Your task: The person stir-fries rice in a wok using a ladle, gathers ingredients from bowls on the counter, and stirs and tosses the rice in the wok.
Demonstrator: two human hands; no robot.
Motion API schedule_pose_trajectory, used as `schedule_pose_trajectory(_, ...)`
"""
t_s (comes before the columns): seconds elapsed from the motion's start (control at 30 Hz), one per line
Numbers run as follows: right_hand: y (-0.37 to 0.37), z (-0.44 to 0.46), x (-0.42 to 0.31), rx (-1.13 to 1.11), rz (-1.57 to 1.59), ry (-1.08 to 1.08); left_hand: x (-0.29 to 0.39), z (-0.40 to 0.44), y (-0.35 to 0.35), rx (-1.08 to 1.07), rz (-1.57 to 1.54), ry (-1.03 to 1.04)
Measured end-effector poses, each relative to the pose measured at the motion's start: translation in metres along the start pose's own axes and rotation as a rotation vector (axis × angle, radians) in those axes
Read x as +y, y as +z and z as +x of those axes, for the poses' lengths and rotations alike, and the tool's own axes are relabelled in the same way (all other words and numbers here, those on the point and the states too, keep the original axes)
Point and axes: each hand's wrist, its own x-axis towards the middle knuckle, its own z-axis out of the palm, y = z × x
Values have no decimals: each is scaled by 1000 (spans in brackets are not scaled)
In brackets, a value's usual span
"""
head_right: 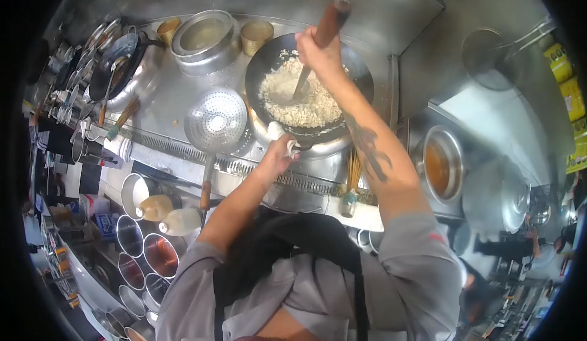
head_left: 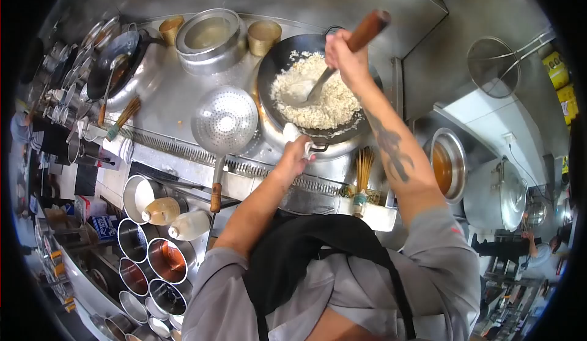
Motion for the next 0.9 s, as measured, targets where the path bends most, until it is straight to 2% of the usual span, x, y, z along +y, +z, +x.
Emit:
schedule_pose_trajectory(0.1, -6, 16, -36, 91, -80, -27, -1, -1, 3, 11, -18, 6)
schedule_pose_trajectory(0.17, 6, -21, -80, 100, -99, -78, 2, -8, 5, -11, -5, 23)
schedule_pose_trajectory(0.23, 5, -35, -51, 272, -342, -119, 0, -4, 4, -15, -22, 5)
schedule_pose_trajectory(0.3, -41, -1, 16, 221, -355, -85, 3, -3, 7, -5, -6, 2)
schedule_pose_trajectory(0.37, -69, 39, 4, 203, -318, -131, 4, -12, 6, -53, -6, 20)
schedule_pose_trajectory(0.47, -75, 32, -50, 402, -278, -270, 7, -8, 8, -16, -2, 32)
schedule_pose_trajectory(0.57, -126, 52, -23, 222, -303, -203, -4, -12, 0, -14, 7, -3)
schedule_pose_trajectory(0.63, -134, 66, -50, 253, -386, -237, 0, -5, 0, -34, 4, 0)
schedule_pose_trajectory(0.7, -132, 57, -80, 511, -333, -275, -1, 2, -2, -37, 1, -4)
schedule_pose_trajectory(0.73, -135, 37, -88, 364, -214, -302, 3, 0, 3, -32, -3, 0)
schedule_pose_trajectory(0.83, -160, 30, -39, 130, -198, -1, 3, -10, 4, -21, 15, -12)
schedule_pose_trajectory(0.87, -170, 39, -47, 107, -295, -15, 6, -8, 7, -38, 4, 4)
schedule_pose_trajectory(0.9, -161, 36, -66, 246, -380, -63, 4, -10, 4, -42, -6, 7)
